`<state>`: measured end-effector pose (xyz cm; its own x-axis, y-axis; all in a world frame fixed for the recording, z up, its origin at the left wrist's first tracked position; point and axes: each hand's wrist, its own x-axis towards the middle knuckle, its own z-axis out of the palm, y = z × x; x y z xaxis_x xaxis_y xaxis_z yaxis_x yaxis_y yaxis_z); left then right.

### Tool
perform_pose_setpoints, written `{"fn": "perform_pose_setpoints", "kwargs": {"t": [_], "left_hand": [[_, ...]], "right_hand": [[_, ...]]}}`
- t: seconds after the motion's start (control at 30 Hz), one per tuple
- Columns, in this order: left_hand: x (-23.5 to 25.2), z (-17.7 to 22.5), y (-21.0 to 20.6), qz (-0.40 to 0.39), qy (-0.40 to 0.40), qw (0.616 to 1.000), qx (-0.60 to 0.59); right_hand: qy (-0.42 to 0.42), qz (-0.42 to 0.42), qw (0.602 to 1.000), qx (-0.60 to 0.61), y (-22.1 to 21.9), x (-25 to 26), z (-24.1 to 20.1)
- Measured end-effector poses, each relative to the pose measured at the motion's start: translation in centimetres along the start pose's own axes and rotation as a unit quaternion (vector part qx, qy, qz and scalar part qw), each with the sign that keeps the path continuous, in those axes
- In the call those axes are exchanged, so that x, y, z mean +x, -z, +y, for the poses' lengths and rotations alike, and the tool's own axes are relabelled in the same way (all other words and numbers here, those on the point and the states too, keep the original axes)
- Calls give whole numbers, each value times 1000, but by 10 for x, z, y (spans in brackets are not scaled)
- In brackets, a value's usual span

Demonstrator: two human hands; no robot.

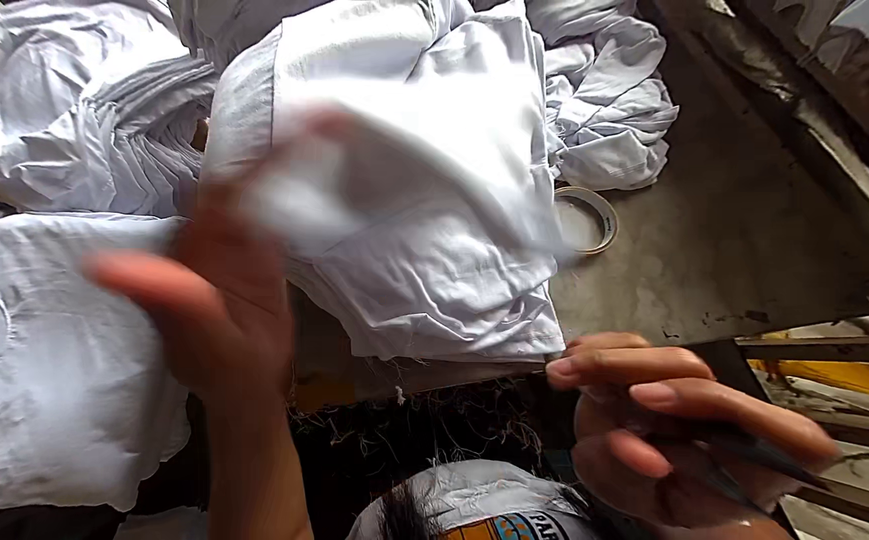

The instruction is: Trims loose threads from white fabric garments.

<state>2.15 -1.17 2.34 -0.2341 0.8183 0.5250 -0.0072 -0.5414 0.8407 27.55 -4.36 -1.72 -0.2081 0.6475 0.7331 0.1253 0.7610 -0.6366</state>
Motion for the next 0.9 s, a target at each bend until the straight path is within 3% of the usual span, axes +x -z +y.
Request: {"fn": "perform_pose_setpoints", "kwargs": {"t": [0.03, 0.1, 0.17, 0.23, 0.33, 0.4, 0.47, 0.53, 0.57, 0.6, 0.67, 0.7, 0.73, 0.77, 0.83, 0.9], "left_hand": [[19, -8, 12, 83, 7, 997, 4], [38, -24, 30, 160, 76, 981, 83], [20, -28, 29, 118, 46, 973, 191], [-20, -28, 13, 21, -40, 956, 288], [-78, -46, -24, -80, -115, 910, 390], [-98, -54, -38, -89, -133, 909, 384], [-101, -51, -30, 13, -120, 931, 345], [-91, -50, -17, 132, -120, 917, 357], [-88, -49, -17, 144, -123, 917, 350], [-88, -47, -22, 138, -115, 937, 300], [-88, -36, -39, 108, -2, 994, 19], [-88, -31, -44, 117, 87, 978, -148], [-88, -30, -46, 145, 161, 939, -267], [-88, -30, -45, 166, 204, 904, -336], [-93, -31, -40, 130, 178, 895, -389], [-98, -32, -37, 74, 94, 946, -302]], "right_hand": [[2, -3, 1000, -30, 4, -2, 6], [-23, -47, 995, -79, 9, -9, 22], [-77, -105, 984, -124, 6, -15, 38], [-102, -150, 967, -179, -6, -20, 53], [-28, -128, 974, -187, -13, -22, 59], [61, -132, 977, -158, -7, -14, 36], [123, -146, 972, -135, -2, 0, 17], [135, -133, 972, -141, 0, 16, 11], [128, -114, 974, -150, -4, 24, 13], [111, -92, 975, -170, -11, 30, 20], [43, -62, 971, -226, -31, 42, 44], [3, -69, 965, -252, -42, 46, 58], [-40, -92, 958, -267, -51, 48, 67], [-71, -112, 954, -271, -56, 48, 70], [-91, -114, 955, -258, -55, 43, 60], [-102, -102, 967, -211, -48, 28, 39]]}}
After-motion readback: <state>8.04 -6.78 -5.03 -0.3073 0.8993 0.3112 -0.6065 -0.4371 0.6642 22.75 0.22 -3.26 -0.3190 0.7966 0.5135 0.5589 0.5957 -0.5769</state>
